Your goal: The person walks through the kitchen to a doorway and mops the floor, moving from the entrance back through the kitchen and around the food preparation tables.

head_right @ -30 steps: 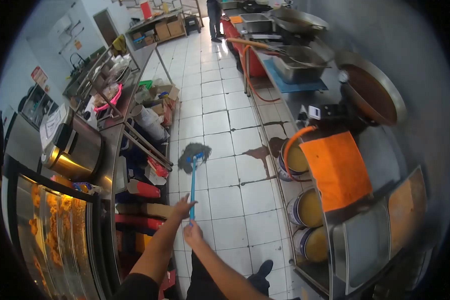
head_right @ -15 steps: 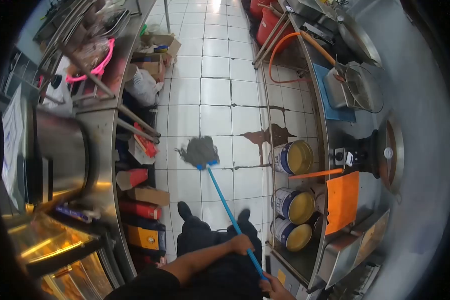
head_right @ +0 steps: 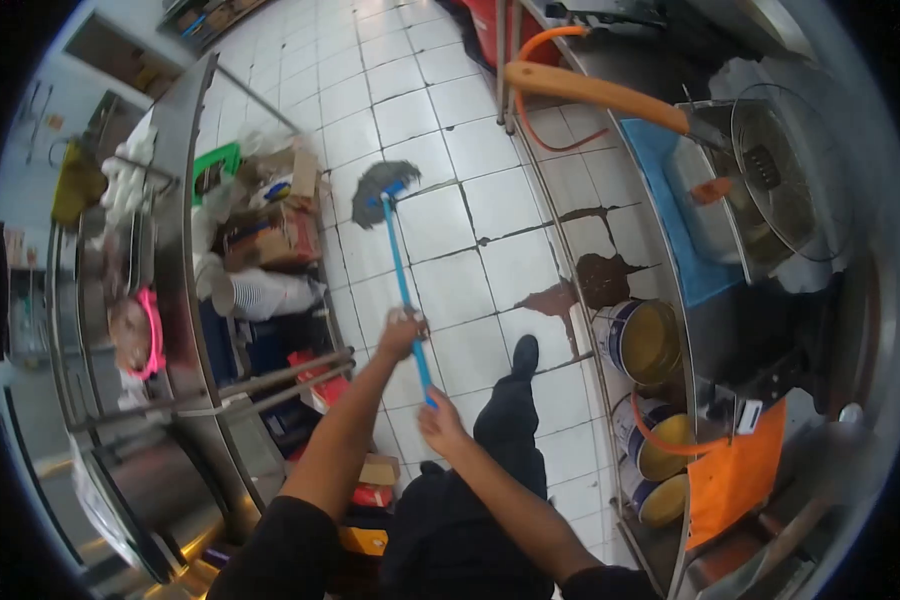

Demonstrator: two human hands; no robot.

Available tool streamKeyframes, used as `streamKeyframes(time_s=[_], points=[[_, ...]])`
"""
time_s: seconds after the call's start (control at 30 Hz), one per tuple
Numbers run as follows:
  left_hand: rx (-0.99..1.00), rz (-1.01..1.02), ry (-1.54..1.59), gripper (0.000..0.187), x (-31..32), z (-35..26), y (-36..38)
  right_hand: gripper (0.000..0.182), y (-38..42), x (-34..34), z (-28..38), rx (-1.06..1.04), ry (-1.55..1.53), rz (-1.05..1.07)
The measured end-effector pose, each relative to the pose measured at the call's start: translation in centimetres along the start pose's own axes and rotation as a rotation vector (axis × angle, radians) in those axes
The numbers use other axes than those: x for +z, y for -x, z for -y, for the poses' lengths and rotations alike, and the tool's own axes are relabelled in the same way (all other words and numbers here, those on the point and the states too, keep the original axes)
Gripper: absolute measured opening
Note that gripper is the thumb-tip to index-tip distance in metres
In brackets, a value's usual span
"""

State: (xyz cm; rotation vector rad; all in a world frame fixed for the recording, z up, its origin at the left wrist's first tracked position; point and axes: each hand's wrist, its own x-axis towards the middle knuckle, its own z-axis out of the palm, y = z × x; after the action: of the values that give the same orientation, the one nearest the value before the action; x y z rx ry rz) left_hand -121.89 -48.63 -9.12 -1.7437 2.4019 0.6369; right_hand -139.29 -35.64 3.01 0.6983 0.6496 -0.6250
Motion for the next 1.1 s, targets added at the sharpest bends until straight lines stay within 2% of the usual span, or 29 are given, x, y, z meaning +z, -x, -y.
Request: streamKeyframes(time_s=[0.07, 0.17, 0.23, 0.27, 0.3, 0.33, 0.37, 0.4, 0.43, 0.47, 0.5, 0.53, 0.6, 0.67, 0.73, 0.77, 0.8, 0.83, 0.87, 0.9, 0.93, 0.97, 1.0, 1.07, 1.1], points=[[-0.064, -0.04, -0.196, 0.032, -5.3, 3.5, -4.3, 0.011, -4.6, 7.0, 1.2, -0.034, -0.034, -0.026], [-0.015, 0.07, -0.293, 0.036, -7.9, 3.8, -7.5, 0.012, -4.8, 9.6, 2.7, -0.12, 0.106, -0.089], [0.021, 0.191, -0.128, 0.042, -5.0, 0.7, -6.2, 0.011, -0.1, 7.0, 4.1, -0.104, 0.152, -0.23], [0.07, 0.144, 0.081, 0.039, -1.9, -1.3, -4.7, 0.01, 3.1, 5.7, 4.8, -0.112, 0.175, -0.301], [-0.001, 0.327, 0.267, 0.03, 1.3, -4.6, -3.9, 0.009, 6.8, 3.3, 6.0, -0.097, 0.196, -0.308], [0.165, 0.26, 0.313, 0.024, 1.1, -8.4, -3.3, 0.008, 11.6, 3.0, 7.1, -0.066, 0.218, -0.394], [0.316, 0.162, 0.428, 0.027, -3.5, -12.1, -2.6, 0.009, 16.5, 3.3, 8.4, 0.025, 0.138, -0.31], [0.349, -0.052, 0.693, 0.029, -7.2, -14.5, -2.2, 0.013, 20.9, 6.8, 9.5, 0.112, 0.156, -0.631], [0.374, -0.02, 0.71, 0.031, -10.4, -15.7, -2.3, 0.019, 23.2, 9.3, 9.1, -0.004, 0.489, -0.511], [0.442, -0.048, 0.692, 0.022, -9.8, -16.6, -2.5, 0.027, 25.4, 11.9, 8.7, -0.155, 0.81, -0.436], [0.539, -0.112, 0.795, 0.014, -11.4, -15.2, -3.0, 0.035, 25.3, 14.9, 9.3, 0.161, 0.183, -0.562], [0.552, -0.221, 0.789, 0.019, -9.9, -13.5, -3.7, 0.028, 23.3, 21.6, 7.4, 0.121, 0.309, -0.852], [0.619, -0.186, 0.963, 0.016, -10.7, -8.0, -6.3, 0.02, 18.6, 27.0, 5.6, 0.045, 0.354, -0.799], [0.54, -0.256, 0.824, 0.019, -10.3, -0.9, -9.6, 0.018, 12.9, 29.9, 4.6, -0.075, 0.447, -0.714], [0.616, -0.177, 0.968, 0.019, -13.0, 9.3, -14.9, 0.045, 3.5, 33.6, 5.2, 0.168, 0.072, -0.556], [0.606, -0.114, 0.756, 0.017, -14.5, 14.5, -17.5, 0.047, -1.8, 36.4, 4.6, 0.085, 0.213, -0.652], [0.632, -0.13, 0.622, 0.014, -15.3, 20.0, -20.7, 0.047, -6.9, 37.8, 4.7, 0.028, 0.177, -0.511], [0.631, -0.08, 0.546, 0.011, -16.4, 25.5, -24.0, 0.046, -11.9, 41.4, 4.3, -0.065, 0.345, -0.441], [0.584, -0.04, 0.377, 0.013, -21.0, 30.3, -26.5, 0.045, -16.8, 43.0, 4.7, -0.124, 0.293, -0.408], [0.473, 0.049, 0.259, 0.01, -24.1, 34.0, -28.9, 0.045, -21.3, 44.2, 5.9, -0.03, 0.033, -0.274], [0.322, 0.051, 0.122, 0.014, -26.3, 36.8, -30.4, 0.045, -24.7, 46.3, 6.8, 0.072, -0.213, -0.139], [0.164, 0.067, 0.036, 0.02, -27.3, 38.9, -31.6, 0.044, -27.2, 49.9, 6.7, 0.047, -0.203, -0.163], [0.098, 0.074, 0.033, 0.02, -29.2, 40.6, -32.6, 0.044, -29.0, 52.7, 6.0, 0.024, -0.204, -0.185], [0.155, -0.039, -0.012, 0.018, -31.5, 42.3, -33.3, 0.04, -29.5, 54.9, 5.2, -0.088, 0.042, -0.254], [0.224, -0.004, 0.06, 0.015, -28.5, 42.0, -34.3, 0.04, -29.0, 54.8, 4.5, -0.165, 0.204, -0.301]])
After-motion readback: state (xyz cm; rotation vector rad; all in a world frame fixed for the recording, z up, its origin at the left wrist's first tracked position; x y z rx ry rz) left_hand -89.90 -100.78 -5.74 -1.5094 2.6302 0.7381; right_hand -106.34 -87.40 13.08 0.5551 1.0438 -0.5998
